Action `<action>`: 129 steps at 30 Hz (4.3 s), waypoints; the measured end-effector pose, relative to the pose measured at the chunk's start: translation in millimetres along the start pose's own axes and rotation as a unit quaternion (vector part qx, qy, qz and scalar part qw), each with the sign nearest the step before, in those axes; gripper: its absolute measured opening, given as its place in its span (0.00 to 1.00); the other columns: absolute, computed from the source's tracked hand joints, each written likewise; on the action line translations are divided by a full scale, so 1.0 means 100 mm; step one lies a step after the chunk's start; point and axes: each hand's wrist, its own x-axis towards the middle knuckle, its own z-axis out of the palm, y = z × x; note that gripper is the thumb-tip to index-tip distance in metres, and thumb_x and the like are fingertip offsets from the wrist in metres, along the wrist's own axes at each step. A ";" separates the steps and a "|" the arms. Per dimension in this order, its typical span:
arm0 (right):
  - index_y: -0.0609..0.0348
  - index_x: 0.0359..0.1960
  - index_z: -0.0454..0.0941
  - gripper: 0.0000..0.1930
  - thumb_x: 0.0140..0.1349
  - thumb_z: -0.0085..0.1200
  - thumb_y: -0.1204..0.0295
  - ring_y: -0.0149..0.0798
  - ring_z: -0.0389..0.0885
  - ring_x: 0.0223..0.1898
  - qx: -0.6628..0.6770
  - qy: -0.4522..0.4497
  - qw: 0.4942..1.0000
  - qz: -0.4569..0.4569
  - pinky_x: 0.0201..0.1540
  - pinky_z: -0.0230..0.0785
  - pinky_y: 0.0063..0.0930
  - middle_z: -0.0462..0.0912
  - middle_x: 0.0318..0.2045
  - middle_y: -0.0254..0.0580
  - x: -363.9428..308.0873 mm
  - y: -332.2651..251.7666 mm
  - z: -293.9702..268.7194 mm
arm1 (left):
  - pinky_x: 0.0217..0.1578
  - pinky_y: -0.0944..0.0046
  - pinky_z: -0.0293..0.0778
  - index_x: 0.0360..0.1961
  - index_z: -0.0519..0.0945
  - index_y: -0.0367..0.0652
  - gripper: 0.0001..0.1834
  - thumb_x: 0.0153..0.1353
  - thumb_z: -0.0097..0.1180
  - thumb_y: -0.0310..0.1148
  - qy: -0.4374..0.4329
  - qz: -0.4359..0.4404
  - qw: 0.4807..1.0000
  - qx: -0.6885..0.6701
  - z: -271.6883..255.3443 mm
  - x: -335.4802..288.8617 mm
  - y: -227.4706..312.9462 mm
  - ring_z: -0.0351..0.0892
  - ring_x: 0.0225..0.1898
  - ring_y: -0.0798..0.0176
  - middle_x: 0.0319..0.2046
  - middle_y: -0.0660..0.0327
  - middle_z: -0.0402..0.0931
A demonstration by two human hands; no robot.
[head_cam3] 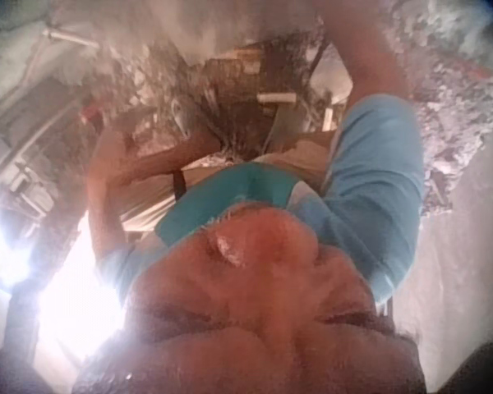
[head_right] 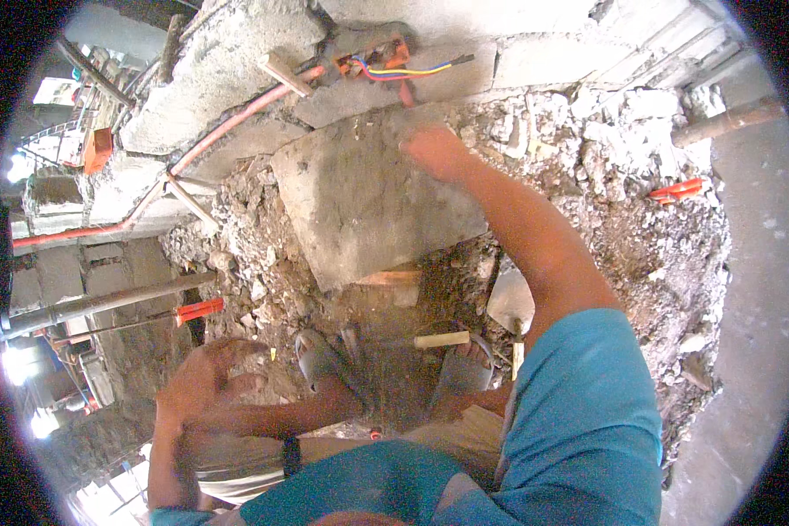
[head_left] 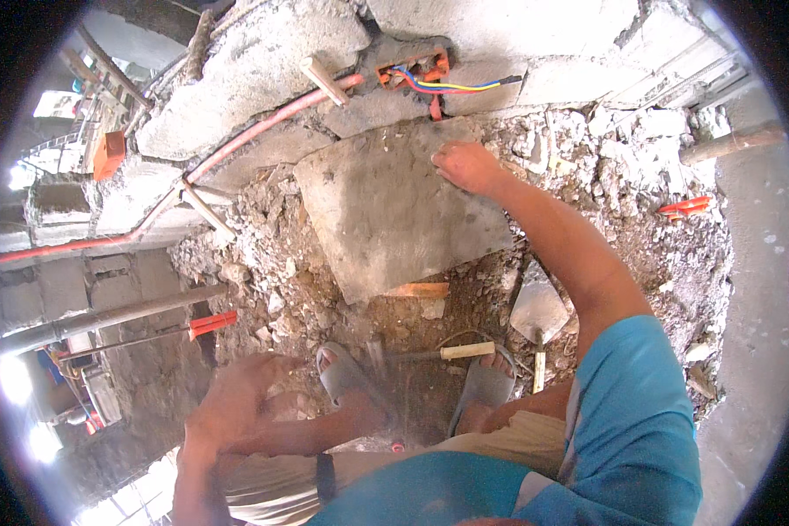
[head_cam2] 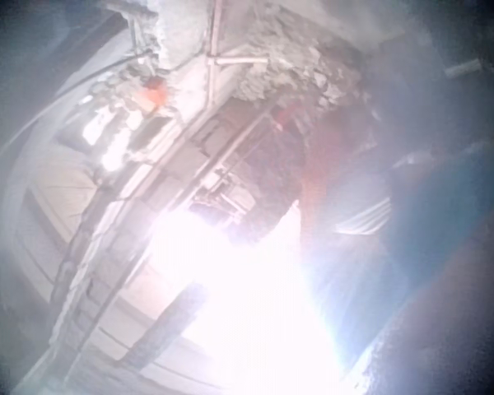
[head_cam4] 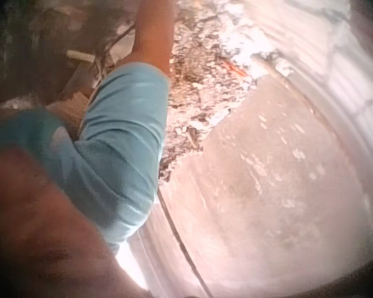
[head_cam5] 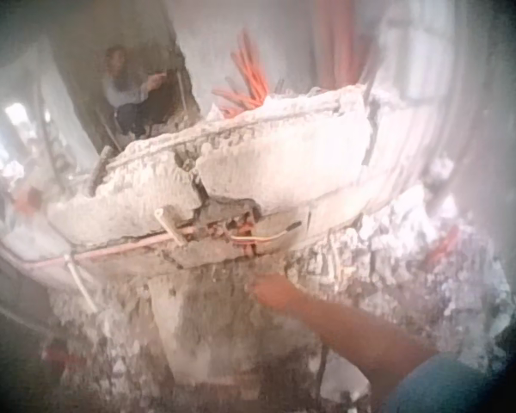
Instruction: The person squats on a construction site floor and works on a wall cavity. They use their hands to arrange and secure multi-colored electrical wires into a junction box mounted in the wall. The person also uses a small wooden block to adjust the wiring.
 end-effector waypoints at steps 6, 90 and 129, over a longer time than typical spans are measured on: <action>0.61 0.42 0.88 0.18 0.68 0.63 0.56 0.54 0.89 0.41 0.297 0.175 0.877 0.335 0.45 0.80 0.47 0.90 0.38 0.53 0.15 0.29 -0.39 | 0.57 0.43 0.78 0.65 0.81 0.42 0.30 0.67 0.68 0.46 0.060 -0.032 0.989 0.131 -0.13 0.15 0.03 0.84 0.55 0.38 0.53 0.44 0.84; 0.56 0.30 0.88 0.38 0.51 0.65 0.27 0.55 0.90 0.34 0.122 0.324 0.861 0.374 0.40 0.80 0.48 0.89 0.29 0.52 0.64 0.36 -1.81 | 0.60 0.39 0.82 0.58 0.75 0.36 0.30 0.83 0.44 0.57 0.128 0.148 0.561 -0.804 -0.84 4.23 1.11 0.87 0.51 0.45 0.49 0.46 0.83; 0.43 0.55 0.84 0.13 0.74 0.52 0.65 0.59 0.89 0.39 -0.196 0.035 0.975 0.097 0.40 0.80 0.55 0.90 0.37 0.53 0.67 -0.42 -2.62 | 0.54 0.45 0.81 0.57 0.78 0.40 0.37 0.71 0.61 0.66 0.100 0.177 0.481 -0.853 -0.58 4.26 0.93 0.84 0.52 0.51 0.48 0.52 0.83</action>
